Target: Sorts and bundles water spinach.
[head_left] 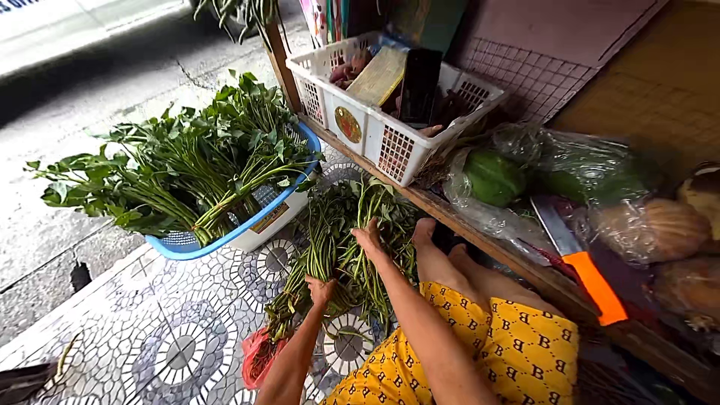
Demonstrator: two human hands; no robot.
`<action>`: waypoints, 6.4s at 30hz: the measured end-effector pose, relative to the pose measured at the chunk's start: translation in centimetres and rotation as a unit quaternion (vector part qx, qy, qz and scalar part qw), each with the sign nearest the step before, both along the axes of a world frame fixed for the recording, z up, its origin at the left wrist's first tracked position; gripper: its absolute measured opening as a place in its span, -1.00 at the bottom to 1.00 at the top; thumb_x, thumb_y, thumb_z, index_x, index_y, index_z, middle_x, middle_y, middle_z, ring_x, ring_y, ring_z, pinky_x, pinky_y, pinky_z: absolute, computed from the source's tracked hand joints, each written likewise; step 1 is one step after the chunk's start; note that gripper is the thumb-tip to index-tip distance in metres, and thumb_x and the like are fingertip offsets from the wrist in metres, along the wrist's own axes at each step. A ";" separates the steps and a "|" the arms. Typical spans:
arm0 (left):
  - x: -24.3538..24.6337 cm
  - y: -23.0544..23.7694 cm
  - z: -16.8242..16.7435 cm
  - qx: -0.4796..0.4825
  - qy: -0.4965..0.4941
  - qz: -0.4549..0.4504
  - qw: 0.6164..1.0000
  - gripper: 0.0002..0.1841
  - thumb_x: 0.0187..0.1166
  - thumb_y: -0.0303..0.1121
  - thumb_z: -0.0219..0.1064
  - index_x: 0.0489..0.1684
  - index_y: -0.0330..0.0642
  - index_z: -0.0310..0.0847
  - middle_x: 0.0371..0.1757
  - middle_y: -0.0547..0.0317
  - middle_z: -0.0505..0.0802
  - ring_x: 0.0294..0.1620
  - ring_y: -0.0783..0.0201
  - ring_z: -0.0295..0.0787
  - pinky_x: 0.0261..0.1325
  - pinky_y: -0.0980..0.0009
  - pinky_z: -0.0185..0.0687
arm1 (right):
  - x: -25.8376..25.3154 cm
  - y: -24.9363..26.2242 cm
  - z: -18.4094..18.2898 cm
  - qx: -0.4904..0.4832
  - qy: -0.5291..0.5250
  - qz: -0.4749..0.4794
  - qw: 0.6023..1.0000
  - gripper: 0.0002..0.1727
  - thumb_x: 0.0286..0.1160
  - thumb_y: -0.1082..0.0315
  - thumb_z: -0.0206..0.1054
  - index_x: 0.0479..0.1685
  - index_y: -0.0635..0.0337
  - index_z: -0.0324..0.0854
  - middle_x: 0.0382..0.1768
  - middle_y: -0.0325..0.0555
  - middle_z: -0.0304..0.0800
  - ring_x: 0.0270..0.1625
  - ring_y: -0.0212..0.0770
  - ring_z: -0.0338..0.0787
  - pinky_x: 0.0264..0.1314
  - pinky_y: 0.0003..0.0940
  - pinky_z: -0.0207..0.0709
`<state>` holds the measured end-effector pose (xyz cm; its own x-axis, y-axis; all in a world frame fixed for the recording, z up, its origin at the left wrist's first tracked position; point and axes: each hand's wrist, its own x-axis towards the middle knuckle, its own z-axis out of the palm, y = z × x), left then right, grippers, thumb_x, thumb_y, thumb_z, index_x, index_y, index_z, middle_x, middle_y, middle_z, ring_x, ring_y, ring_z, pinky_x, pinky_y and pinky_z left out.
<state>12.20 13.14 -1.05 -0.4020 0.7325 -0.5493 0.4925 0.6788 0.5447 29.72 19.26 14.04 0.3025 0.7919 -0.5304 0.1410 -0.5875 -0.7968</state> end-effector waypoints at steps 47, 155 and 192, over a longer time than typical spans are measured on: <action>0.2 11.0 7.3 -0.133 0.093 -0.457 0.875 -0.59 0.63 -0.15 0.37 0.21 -0.31 0.74 0.22 -0.31 0.81 0.28 -0.23 0.76 0.37 -0.27 0.57 | -5.0 -5.2 -11.2 -0.173 0.390 -0.180 0.886 -0.37 0.71 -0.02 0.27 0.57 0.24 0.42 0.32 0.24 0.62 0.24 0.11 0.66 0.20 0.11 0.56; -7.8 3.4 4.9 -0.067 0.039 -0.096 0.992 -0.16 0.62 0.16 0.34 0.63 -0.43 0.31 0.45 -0.48 0.63 0.50 -0.29 0.57 0.54 -0.21 0.42 | -2.7 0.0 -1.8 -0.035 0.058 -0.087 0.994 -0.38 0.46 0.33 0.42 0.54 0.29 0.43 0.12 0.26 0.71 -0.02 0.08 0.74 0.00 0.06 0.63; 5.5 -3.5 16.4 0.054 -0.233 -0.378 0.894 -0.30 0.71 -0.20 0.35 0.73 -0.28 0.06 0.18 -0.28 0.77 0.11 -0.05 0.79 0.25 -0.04 0.67 | 2.8 -1.8 0.6 0.082 0.363 -0.087 0.924 -0.76 0.84 0.28 0.12 0.34 0.09 0.45 -0.36 -0.29 0.57 -0.59 -0.46 0.52 -0.52 -0.60 0.53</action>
